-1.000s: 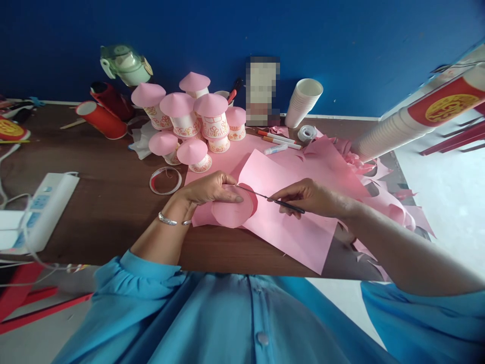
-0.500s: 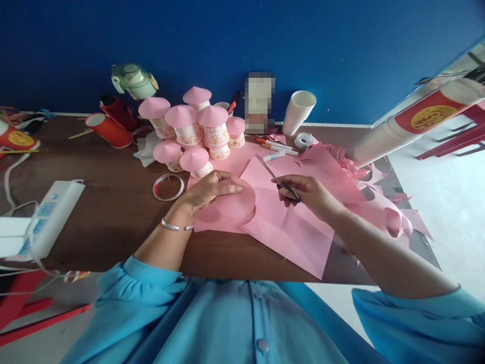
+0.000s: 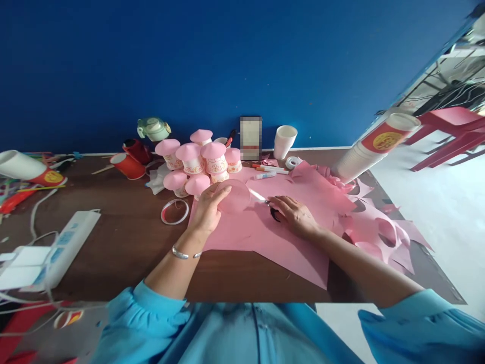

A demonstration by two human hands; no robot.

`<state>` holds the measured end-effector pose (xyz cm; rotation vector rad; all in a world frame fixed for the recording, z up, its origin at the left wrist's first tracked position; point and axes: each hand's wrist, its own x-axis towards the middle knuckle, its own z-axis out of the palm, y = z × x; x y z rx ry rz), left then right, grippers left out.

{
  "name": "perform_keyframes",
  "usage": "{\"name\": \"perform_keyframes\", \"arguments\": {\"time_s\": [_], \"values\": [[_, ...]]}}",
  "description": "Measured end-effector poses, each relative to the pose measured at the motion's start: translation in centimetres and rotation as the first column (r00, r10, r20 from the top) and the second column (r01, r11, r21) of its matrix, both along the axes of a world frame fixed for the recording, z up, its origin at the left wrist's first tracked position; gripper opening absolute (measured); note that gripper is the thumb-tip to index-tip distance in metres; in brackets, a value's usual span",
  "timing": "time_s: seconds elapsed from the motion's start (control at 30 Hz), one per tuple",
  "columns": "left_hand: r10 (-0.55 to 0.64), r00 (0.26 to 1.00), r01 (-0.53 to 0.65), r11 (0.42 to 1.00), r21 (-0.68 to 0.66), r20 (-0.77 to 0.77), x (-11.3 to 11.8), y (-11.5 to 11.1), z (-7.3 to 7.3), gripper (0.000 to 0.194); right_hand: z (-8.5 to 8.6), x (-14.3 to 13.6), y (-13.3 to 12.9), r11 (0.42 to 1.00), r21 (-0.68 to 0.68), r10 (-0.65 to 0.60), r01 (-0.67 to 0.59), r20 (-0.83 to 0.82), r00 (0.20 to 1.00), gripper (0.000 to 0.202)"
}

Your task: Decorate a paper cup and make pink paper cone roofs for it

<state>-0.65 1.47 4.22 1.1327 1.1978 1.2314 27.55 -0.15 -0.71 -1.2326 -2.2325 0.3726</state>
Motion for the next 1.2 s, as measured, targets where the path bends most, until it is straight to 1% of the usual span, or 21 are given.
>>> {"name": "perform_keyframes", "arguments": {"time_s": [0.03, 0.07, 0.1, 0.13, 0.17, 0.2, 0.27, 0.3, 0.37, 0.43, 0.53, 0.6, 0.63, 0.7, 0.77, 0.83, 0.9, 1.03, 1.07, 1.13, 1.2], "values": [[0.008, 1.000, -0.008, 1.000, 0.004, -0.012, 0.1, 0.0, 0.0, 0.023, 0.4, -0.6, 0.2, 0.991, -0.111, -0.095, 0.077, -0.163, 0.982, 0.032], [0.017, 1.000, -0.017, 1.000, 0.002, -0.019, 0.3, -0.1, 0.1, 0.025, 0.9, -1.2, 0.4, 0.962, -0.249, -0.195, 0.113, -0.334, 0.922, 0.030], [0.026, 0.999, -0.026, 1.000, -0.002, -0.022, 0.5, -0.2, 0.2, 0.028, 1.5, -2.0, 0.4, 0.920, -0.380, -0.291, 0.098, -0.493, 0.820, 0.030], [0.035, 0.999, -0.035, 0.999, -0.004, -0.024, 0.7, -0.3, 0.3, 0.031, 2.1, -2.8, 0.4, 0.878, -0.477, -0.364, 0.033, -0.622, 0.693, 0.033], [0.042, 0.999, -0.042, 0.999, 0.000, -0.027, 1.0, -0.4, 0.5, 0.033, 2.8, -3.6, 0.3, 0.845, -0.533, -0.412, -0.051, -0.708, 0.573, 0.039], [0.044, 0.998, -0.044, 0.999, 0.010, -0.035, 1.2, -0.6, 0.8, 0.035, 3.4, -4.4, 0.1, 0.822, -0.555, -0.438, -0.126, -0.759, 0.482, 0.045], [0.034, 0.997, -0.032, 0.999, 0.036, -0.068, 1.8, -1.1, 1.4, 0.036, 4.4, -5.9, -0.2, 0.802, -0.550, -0.451, -0.231, -0.813, 0.369, 0.050], [0.029, 0.996, -0.025, 0.999, 0.044, -0.084, 2.1, -1.3, 1.7, 0.035, 4.7, -6.5, -0.4, 0.788, -0.552, -0.452, -0.272, -0.819, 0.352, 0.051], [0.007, 0.995, -0.004, 1.000, 0.028, -0.099, 2.6, -1.8, 2.1, 0.032, 4.8, -7.4, -0.6, 0.764, -0.561, -0.460, -0.320, -0.820, 0.341, 0.052], [-0.044, 0.997, 0.042, 0.999, -0.030, -0.071, 2.8, -2.1, 2.1, 0.030, 4.5, -7.8, -0.5, 0.756, -0.566, -0.472, -0.328, -0.820, 0.324, 0.051], [-0.217, 0.974, 0.224, 0.965, -0.140, 0.062, 2.4, -1.9, 1.3, 0.033, 3.5, -7.3, 0.1, 0.759, -0.566, -0.483, -0.323, -0.821, 0.305, 0.050], [-0.347, 0.929, 0.367, 0.909, -0.195, 0.132, 1.7, -1.4, 0.8, 0.036, 2.9, -6.7, 0.6, 0.750, -0.569, -0.473, -0.337, -0.817, 0.330, 0.051], [-0.402, 0.906, 0.422, 0.880, -0.218, 0.135, 1.3, -1.1, 0.6, 0.036, 2.7, -6.4, 0.8, 0.744, -0.571, -0.462, -0.346, -0.815, 0.350, 0.051], [-0.468, 0.880, 0.473, 0.845, -0.249, 0.086, 0.6, -0.5, 0.5, 0.035, 2.2, -5.9, 1.1, 0.737, -0.573, -0.435, -0.359, -0.808, 0.398, 0.050], [-0.490, 0.872, 0.477, 0.835, -0.275, 0.026, 0.3, 0.1, 0.7, 0.034, 1.8, -5.8, 1.3, 0.740, -0.573, -0.404, -0.353, -0.797, 0.449, 0.049], [-0.488, 0.873, 0.463, 0.832, -0.306, -0.005, 0.5, 0.5, 0.7, 0.034, 1.5, -6.0, 1.2, 0.749, -0.570, -0.374, -0.338, -0.785, 0.494, 0.048], [-0.465, 0.885, 0.435, 0.840, -0.326, -0.016, 0.9, 0.8, 0.4, 0.034, 1.4, -6.2, 1.0, 0.760, -0.561, -0.358, -0.327, -0.782, 0.510, 0.047], [-0.311, 0.949, 0.313, 0.904, -0.293, 0.053, 1.4, 0.9, -1.2, 0.036, 1.3, -6.2, 0.8, 0.783, -0.559, -0.402, -0.275, -0.790, 0.462, 0.051], [-0.270, 0.960, 0.280, 0.918, -0.280, 0.076, 1.3, 0.9, -1.5, 0.036, 1.4, -6.1, 0.7, 0.787, -0.565, -0.414, -0.249, -0.782, 0.466, 0.053], [-0.204, 0.974, 0.222, 0.946, -0.238, 0.099, 0.8, 0.9, -2.0, 0.035, 1.4, -5.9, 0.6, 0.799, -0.570, -0.414, -0.190, -0.751, 0.515, 0.054], [-0.158, 0.982, 0.174, 0.968, -0.182, 0.100, 0.3, 1.0, -2.1, 0.033, 1.3, -5.8, 0.3, 0.817, -0.558, -0.369, -0.143, -0.698, 0.613, 0.052]]}}
